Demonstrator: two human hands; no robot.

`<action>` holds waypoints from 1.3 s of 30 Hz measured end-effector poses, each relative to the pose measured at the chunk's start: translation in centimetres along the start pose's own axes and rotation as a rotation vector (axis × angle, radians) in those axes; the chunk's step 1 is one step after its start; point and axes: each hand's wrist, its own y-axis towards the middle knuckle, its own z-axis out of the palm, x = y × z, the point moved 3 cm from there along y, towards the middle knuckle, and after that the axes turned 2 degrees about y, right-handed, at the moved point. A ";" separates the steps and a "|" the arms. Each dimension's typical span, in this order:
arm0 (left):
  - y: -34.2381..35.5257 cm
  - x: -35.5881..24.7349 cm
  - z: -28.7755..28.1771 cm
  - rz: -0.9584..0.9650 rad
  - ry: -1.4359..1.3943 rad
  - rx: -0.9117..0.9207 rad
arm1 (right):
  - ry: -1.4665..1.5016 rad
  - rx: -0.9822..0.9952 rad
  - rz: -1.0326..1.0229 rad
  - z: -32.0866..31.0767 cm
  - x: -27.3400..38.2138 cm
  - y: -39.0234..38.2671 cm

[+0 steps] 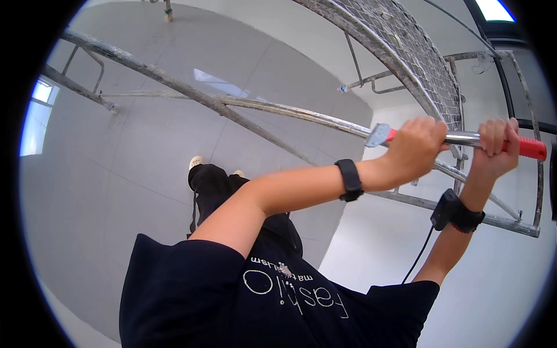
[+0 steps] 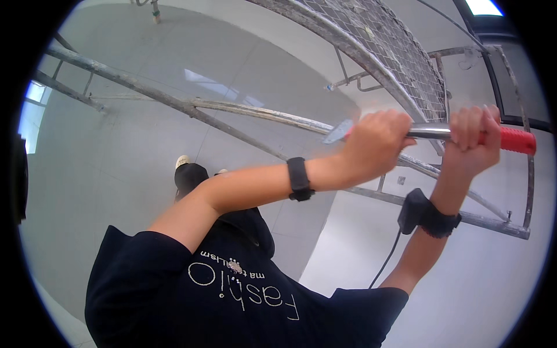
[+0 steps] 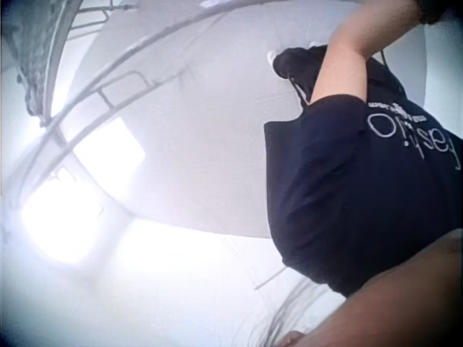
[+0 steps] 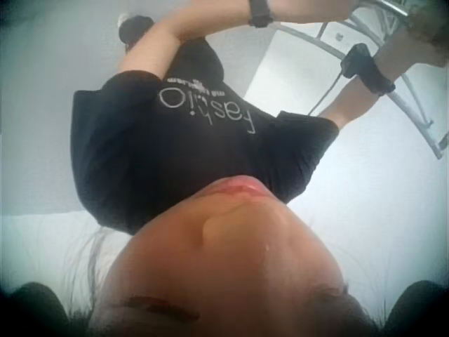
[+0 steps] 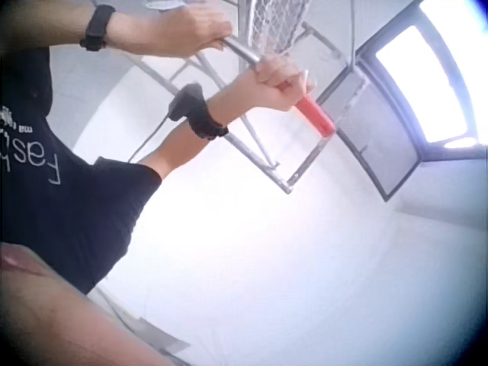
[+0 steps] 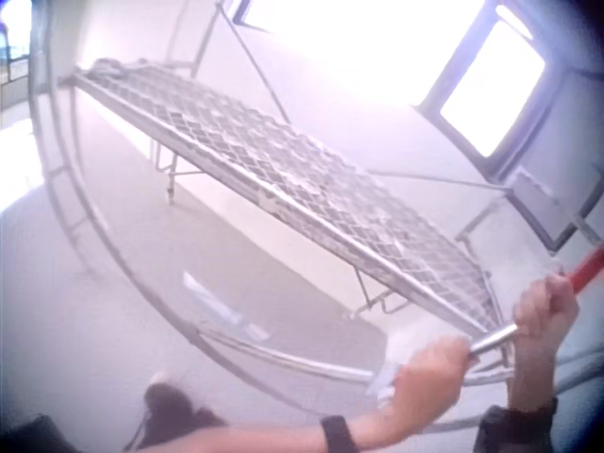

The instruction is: The person uses a hand scraper to remove debris from the metal poles of a scaffolding structure, working on several different sections of the frame.

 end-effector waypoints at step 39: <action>-0.2 4.3 -5.6 -0.084 0.180 0.109 | 0.096 -0.235 0.111 2.1 -7.1 1.7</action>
